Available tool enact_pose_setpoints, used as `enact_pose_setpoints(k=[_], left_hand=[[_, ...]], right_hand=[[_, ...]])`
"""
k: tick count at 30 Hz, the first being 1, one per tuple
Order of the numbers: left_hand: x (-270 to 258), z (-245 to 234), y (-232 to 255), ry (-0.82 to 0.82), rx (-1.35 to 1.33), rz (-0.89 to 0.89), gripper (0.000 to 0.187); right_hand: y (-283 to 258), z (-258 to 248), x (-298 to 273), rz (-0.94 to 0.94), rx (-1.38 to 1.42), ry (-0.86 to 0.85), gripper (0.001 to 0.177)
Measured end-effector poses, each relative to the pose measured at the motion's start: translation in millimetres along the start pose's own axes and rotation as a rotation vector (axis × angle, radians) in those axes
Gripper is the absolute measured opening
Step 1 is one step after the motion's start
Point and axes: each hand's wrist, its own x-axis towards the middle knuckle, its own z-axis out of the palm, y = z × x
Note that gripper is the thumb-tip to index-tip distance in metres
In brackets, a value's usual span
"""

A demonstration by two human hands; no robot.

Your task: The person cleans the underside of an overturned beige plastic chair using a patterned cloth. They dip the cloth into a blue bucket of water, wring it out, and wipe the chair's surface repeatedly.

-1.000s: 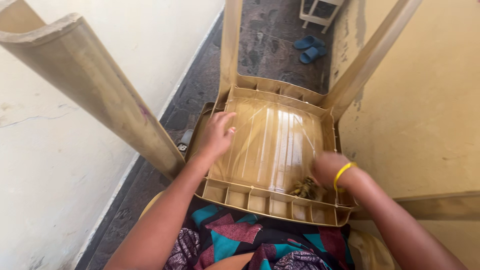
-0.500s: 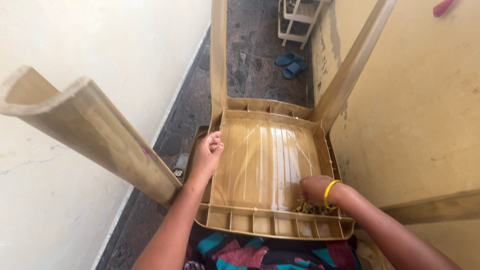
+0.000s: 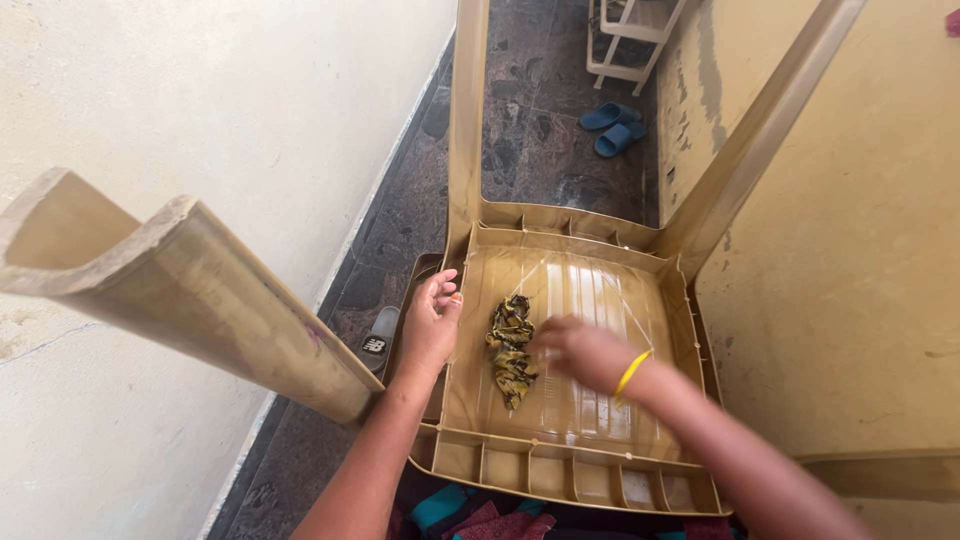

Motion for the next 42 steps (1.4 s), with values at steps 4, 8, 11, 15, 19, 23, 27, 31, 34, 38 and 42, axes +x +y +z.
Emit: enact_pose_setpoints(k=[4,8,11,15,19,23,27,31,34,38,42], left_hand=[[1,3,-1,-0.010,0.000,0.001,0.042],[2,3,-4,-0.030,0.030,-0.005,0.041],[1,2,-3,-0.030,0.057,-0.004,0.041],[0,-3,1,-0.046,0.063,-0.006,0.042],[0,-1,0,-0.049,0.046,0.013,0.039],[0,3,1,-0.045,0.080,0.045,0.036],[-6,3,11,-0.044,0.203,0.083,0.034],[-9,2,11,-0.005,0.182,0.145,0.035],[-5,0,11,0.008,0.209,0.129,0.033],[-3,4,4,0.014,0.245,0.144,0.033],[-4,5,1,-0.005,0.249,0.161,0.034]], right_hand=[[-9,61,22,-0.140,-0.165,0.123,0.058],[8,86,84,0.088,-0.424,0.313,0.059],[40,80,135,0.187,-0.460,0.464,0.052],[83,73,162,0.271,-0.518,0.352,0.031],[142,67,135,0.218,-0.543,0.443,0.020],[206,66,64,0.539,-0.610,0.357,0.020],[252,73,14,0.704,-0.628,0.179,0.023],[211,74,0,0.680,-0.669,-0.288,0.026],[145,64,-29,0.603,-0.558,-0.553,0.032],[124,56,-69,0.403,0.005,-0.676,0.033],[176,20,-98,-0.234,0.353,-0.217,0.035]])
